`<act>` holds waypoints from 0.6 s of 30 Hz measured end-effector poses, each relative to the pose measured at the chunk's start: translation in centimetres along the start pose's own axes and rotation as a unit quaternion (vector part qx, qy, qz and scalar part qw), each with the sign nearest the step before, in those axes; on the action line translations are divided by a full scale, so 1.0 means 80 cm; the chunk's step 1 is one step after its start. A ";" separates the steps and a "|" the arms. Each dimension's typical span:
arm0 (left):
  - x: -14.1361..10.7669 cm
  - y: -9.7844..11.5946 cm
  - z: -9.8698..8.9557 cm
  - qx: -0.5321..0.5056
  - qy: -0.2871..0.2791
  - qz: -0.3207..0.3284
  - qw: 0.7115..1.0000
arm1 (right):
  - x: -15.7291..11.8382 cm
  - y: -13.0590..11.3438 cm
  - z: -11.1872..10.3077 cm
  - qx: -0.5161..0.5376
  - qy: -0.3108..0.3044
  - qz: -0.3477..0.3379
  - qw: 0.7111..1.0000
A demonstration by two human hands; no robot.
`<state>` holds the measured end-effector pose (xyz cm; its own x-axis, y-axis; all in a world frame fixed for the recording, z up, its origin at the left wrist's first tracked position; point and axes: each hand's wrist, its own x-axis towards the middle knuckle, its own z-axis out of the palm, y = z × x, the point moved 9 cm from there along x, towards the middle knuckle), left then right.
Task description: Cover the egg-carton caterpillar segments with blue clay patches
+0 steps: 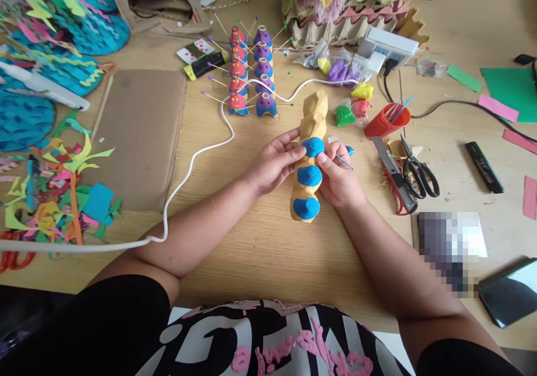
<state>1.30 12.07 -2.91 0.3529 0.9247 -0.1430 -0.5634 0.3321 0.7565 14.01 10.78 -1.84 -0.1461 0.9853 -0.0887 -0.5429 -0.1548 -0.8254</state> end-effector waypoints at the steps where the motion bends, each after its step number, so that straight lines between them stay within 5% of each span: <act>1: 0.000 0.001 0.001 0.006 -0.005 0.001 1.000 | 0.000 -0.001 -0.001 -0.007 0.003 -0.006 1.000; 18: 0.002 0.017 -0.003 0.148 0.020 0.062 0.987 | 0.002 -0.007 -0.002 -0.050 -0.005 -0.026 0.998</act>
<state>0.42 12.73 -2.09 0.2614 0.9635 -0.0574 -0.3560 0.1515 0.9221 14.46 11.04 -1.47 -0.1295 0.9908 -0.0393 -0.4642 -0.0956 -0.8806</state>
